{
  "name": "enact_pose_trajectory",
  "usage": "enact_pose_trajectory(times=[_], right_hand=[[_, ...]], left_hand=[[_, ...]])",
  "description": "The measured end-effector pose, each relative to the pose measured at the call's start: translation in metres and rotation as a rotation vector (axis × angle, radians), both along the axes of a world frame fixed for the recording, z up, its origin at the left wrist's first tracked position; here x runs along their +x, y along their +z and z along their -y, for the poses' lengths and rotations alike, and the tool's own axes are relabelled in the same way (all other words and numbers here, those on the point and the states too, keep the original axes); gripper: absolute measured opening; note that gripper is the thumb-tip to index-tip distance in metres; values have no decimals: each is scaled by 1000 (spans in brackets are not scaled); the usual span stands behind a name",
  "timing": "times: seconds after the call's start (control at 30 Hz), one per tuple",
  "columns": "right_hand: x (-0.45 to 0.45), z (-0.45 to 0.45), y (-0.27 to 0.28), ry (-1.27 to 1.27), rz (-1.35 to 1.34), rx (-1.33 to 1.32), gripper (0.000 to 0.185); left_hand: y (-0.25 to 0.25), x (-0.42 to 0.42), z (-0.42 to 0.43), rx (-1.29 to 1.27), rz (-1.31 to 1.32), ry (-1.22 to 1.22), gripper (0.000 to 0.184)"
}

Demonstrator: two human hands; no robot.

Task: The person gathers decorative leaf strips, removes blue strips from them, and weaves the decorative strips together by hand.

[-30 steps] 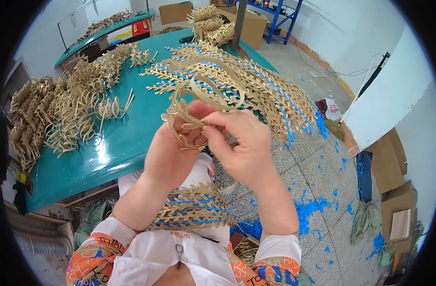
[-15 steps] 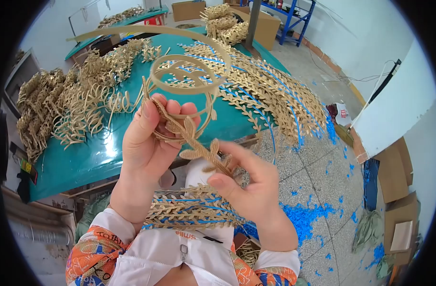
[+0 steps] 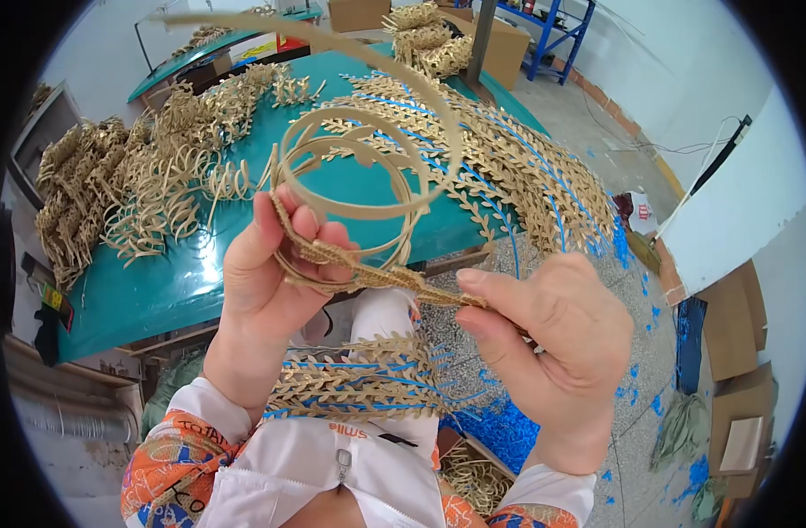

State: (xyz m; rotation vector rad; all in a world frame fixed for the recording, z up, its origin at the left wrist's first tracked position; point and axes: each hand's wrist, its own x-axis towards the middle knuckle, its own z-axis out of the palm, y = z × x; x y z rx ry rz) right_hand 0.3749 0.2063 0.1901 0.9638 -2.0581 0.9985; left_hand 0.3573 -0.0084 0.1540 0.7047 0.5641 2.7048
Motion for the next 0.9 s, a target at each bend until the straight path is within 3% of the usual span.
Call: enact_pose_trajectory(times=[0.27, 0.33, 0.9], right_hand=[[-13, -1, 10, 86, -151, 55, 28], [-11, -2, 14, 94, -85, 103, 21], [-46, -3, 12, 346, -74, 258, 18]], left_hand=[[-9, 6, 1, 153, 77, -137, 24], [-10, 7, 0, 136, 101, -136, 24], [-28, -3, 1, 79, 102, -302, 23]])
